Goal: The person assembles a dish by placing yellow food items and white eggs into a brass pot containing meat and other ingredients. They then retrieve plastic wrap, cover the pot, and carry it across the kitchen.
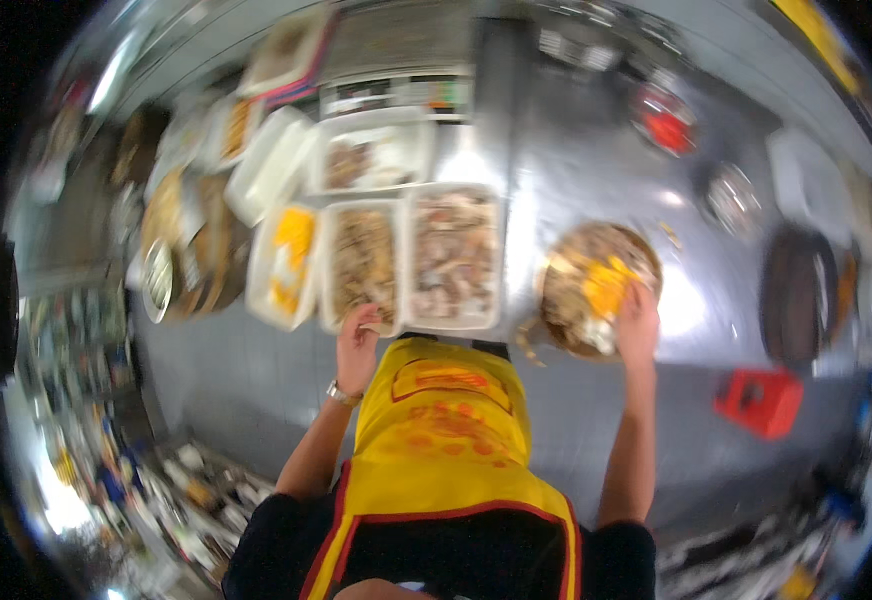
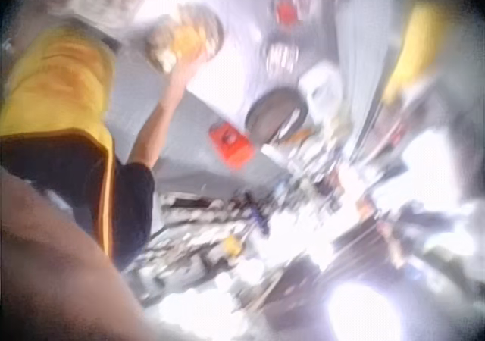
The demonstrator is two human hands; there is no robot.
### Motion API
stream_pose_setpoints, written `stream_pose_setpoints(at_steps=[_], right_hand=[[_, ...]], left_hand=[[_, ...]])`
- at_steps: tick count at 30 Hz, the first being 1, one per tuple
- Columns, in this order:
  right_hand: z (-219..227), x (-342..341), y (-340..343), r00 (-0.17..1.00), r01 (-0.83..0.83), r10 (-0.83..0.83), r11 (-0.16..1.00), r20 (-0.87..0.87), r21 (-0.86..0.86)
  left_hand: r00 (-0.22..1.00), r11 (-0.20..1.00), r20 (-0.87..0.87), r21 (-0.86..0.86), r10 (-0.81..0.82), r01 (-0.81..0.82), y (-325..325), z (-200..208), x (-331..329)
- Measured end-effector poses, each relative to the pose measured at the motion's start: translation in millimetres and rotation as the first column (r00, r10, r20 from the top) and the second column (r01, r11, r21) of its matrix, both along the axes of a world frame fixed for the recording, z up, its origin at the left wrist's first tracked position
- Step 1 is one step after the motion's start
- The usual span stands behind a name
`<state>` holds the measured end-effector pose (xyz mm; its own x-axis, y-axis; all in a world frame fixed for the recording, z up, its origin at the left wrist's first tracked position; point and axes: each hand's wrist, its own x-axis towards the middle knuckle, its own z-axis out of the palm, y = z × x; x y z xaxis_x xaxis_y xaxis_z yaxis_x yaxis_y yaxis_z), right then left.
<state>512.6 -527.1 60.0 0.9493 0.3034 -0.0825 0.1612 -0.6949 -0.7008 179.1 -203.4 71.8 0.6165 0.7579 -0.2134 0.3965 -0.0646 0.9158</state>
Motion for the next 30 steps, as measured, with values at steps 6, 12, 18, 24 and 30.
stream_pose_setpoints(at_steps=[6, 12, 18, 24, 30], right_hand=[[46.1, -68.0, 137.1, 0.887, -0.418, 0.430, 0.902, -0.167, 0.107], [42.8, -190.6, 327.3, 0.482, -0.824, 0.854, 0.518, -0.197, 0.230], [-36.8, -300.7, 500.4, 0.329, -0.942, 0.944, 0.327, -0.022, -0.073], [-69.2, -350.5, 521.1, 0.308, -0.880, 0.949, 0.311, 0.065, -0.359], [-67.3, -333.8, 521.7, 0.256, -0.880, 0.934, 0.332, 0.248, -0.339]], left_hand=[[0.608, 0.605, -0.020, -0.086, 0.794, -0.792, 90.5, -40.0, -161.9], [0.672, 0.568, -0.056, -0.484, 0.739, -0.665, 157.1, -64.0, -192.2], [0.781, 0.661, -0.002, -0.533, 0.624, -0.529, 190.1, -79.2, -179.3], [0.832, 0.676, 0.018, -0.593, 0.554, -0.437, 199.1, -77.4, -185.8], [0.839, 0.661, 0.036, -0.634, 0.543, -0.401, 202.0, -78.4, -189.7]])
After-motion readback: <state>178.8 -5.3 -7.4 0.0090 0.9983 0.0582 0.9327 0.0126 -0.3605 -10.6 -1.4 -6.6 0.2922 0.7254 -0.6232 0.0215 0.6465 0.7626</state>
